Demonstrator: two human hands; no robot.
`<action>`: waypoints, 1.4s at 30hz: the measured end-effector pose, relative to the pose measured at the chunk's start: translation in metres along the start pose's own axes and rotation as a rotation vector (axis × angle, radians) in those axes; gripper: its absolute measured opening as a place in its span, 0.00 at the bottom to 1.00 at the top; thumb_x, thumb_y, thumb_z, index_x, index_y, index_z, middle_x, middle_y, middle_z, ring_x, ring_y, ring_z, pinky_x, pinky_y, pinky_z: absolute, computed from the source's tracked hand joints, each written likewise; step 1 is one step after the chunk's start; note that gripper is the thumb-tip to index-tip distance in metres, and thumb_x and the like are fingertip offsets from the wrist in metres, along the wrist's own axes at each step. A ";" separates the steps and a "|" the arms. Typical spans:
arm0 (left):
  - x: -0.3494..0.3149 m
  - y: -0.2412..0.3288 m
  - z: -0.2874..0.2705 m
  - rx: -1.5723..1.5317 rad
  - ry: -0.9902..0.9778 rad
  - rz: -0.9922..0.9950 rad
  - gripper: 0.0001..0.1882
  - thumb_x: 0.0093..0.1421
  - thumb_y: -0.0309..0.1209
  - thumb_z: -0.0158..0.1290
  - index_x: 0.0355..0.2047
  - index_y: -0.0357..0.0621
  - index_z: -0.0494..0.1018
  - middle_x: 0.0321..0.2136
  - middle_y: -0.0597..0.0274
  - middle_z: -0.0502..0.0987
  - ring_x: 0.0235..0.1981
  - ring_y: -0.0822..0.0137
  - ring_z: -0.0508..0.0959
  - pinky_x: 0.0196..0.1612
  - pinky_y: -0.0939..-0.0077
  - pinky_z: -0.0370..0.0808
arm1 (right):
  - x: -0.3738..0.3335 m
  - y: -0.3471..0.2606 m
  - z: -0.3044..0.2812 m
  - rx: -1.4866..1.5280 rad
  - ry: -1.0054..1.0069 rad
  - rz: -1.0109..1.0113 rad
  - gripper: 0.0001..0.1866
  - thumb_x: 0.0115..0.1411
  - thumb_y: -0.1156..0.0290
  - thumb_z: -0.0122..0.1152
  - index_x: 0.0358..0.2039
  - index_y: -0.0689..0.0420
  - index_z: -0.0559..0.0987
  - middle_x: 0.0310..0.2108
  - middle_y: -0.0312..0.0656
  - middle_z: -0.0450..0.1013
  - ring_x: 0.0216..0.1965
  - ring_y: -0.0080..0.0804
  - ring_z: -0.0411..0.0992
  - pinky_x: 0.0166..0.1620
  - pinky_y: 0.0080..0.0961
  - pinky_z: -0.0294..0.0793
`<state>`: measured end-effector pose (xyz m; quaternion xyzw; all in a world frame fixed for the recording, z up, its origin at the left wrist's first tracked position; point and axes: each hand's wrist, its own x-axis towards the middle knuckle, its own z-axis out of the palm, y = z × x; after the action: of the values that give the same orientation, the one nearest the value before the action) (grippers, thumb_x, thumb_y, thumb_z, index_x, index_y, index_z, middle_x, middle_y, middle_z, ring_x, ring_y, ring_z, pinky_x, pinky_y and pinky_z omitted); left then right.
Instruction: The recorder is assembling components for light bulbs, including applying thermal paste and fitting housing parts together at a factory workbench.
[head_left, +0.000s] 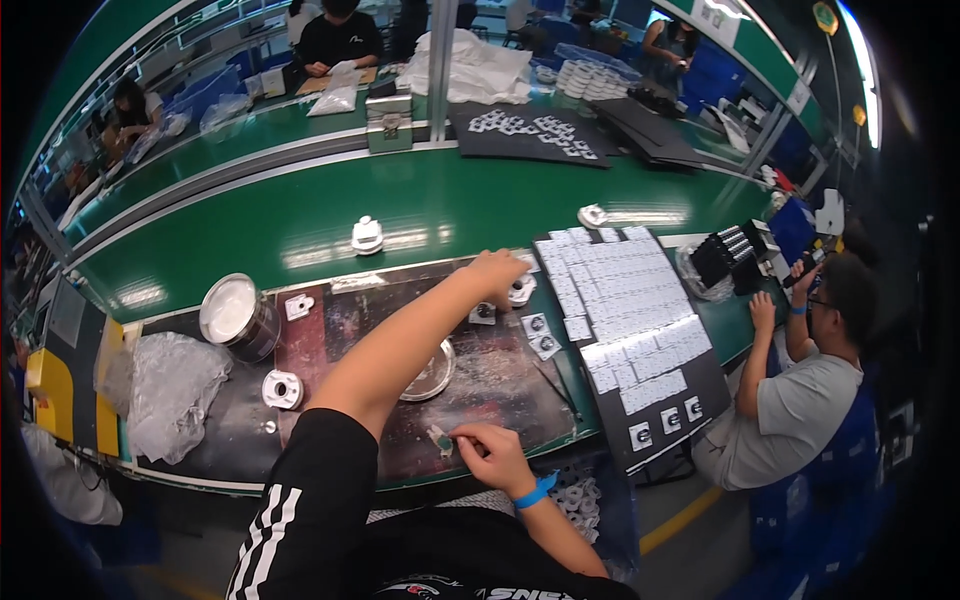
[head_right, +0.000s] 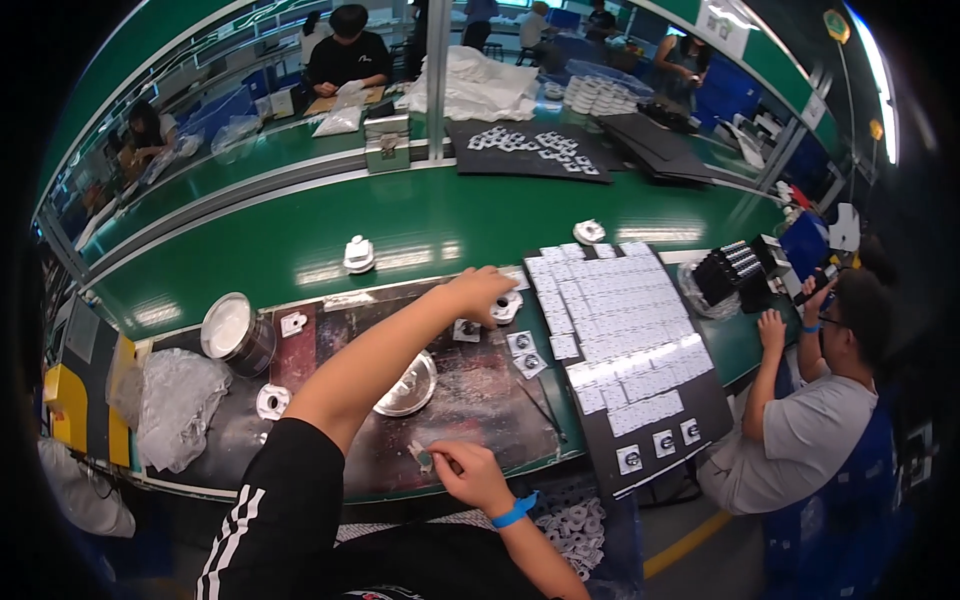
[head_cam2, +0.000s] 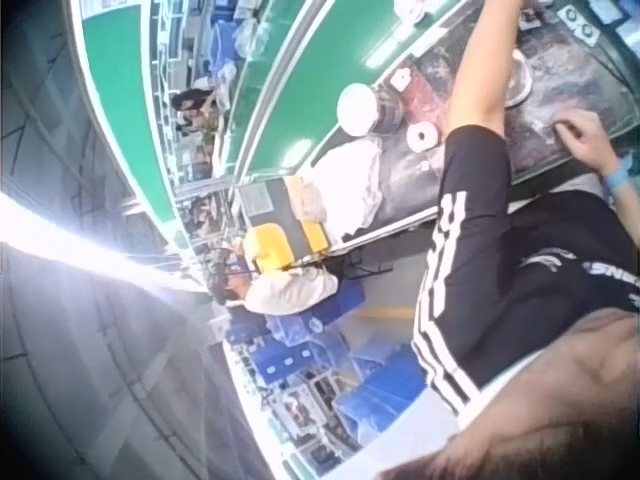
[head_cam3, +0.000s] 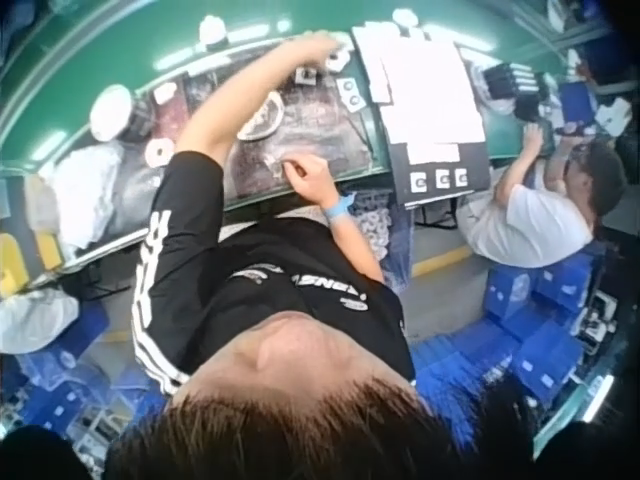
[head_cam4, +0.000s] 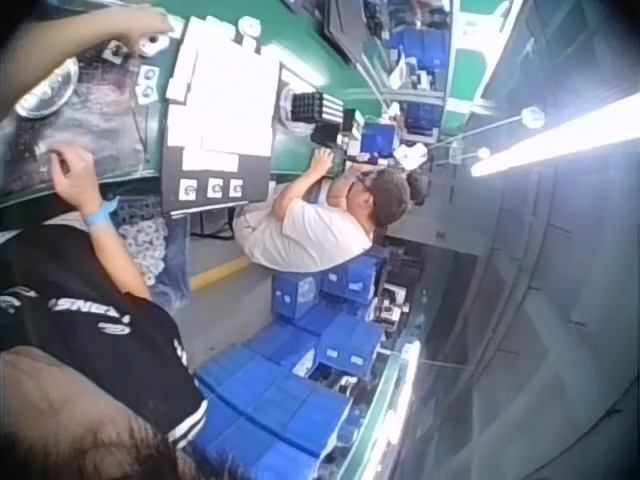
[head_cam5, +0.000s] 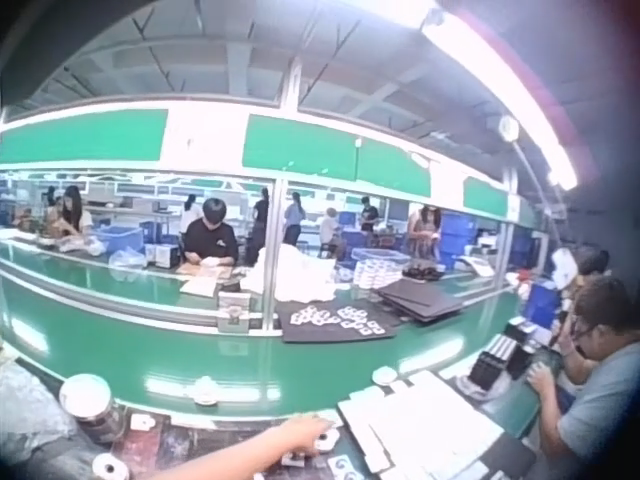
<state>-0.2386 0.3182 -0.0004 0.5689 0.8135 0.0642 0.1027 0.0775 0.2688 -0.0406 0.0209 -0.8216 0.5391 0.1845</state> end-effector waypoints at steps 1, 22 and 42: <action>0.007 0.005 -0.001 0.001 0.005 0.018 0.49 0.43 0.42 0.74 0.67 0.51 0.68 0.62 0.58 0.75 0.65 0.51 0.70 0.66 0.50 0.66 | -0.002 0.003 -0.001 -0.009 0.007 0.019 0.07 0.63 0.77 0.65 0.40 0.60 0.86 0.29 0.41 0.81 0.23 0.25 0.75 0.28 0.22 0.74; -0.302 0.151 -0.004 -0.406 0.750 -0.323 0.44 0.44 0.33 0.75 0.63 0.41 0.72 0.45 0.52 0.69 0.44 0.54 0.74 0.47 0.64 0.75 | 0.024 -0.053 0.009 0.688 0.001 0.122 0.28 0.73 0.65 0.58 0.69 0.60 0.65 0.44 0.36 0.73 0.35 0.16 0.70 0.36 0.14 0.67; -0.343 0.139 0.047 -1.193 0.725 -0.445 0.45 0.48 0.28 0.75 0.67 0.40 0.68 0.60 0.49 0.73 0.61 0.54 0.76 0.60 0.65 0.75 | 0.024 -0.057 0.017 0.832 -0.127 0.399 0.26 0.65 0.79 0.66 0.63 0.61 0.73 0.44 0.37 0.76 0.33 0.20 0.74 0.34 0.17 0.73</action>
<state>0.0131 0.0437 0.0168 0.1803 0.7193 0.6582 0.1300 0.0634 0.2335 0.0116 -0.0323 -0.5331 0.8454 0.0024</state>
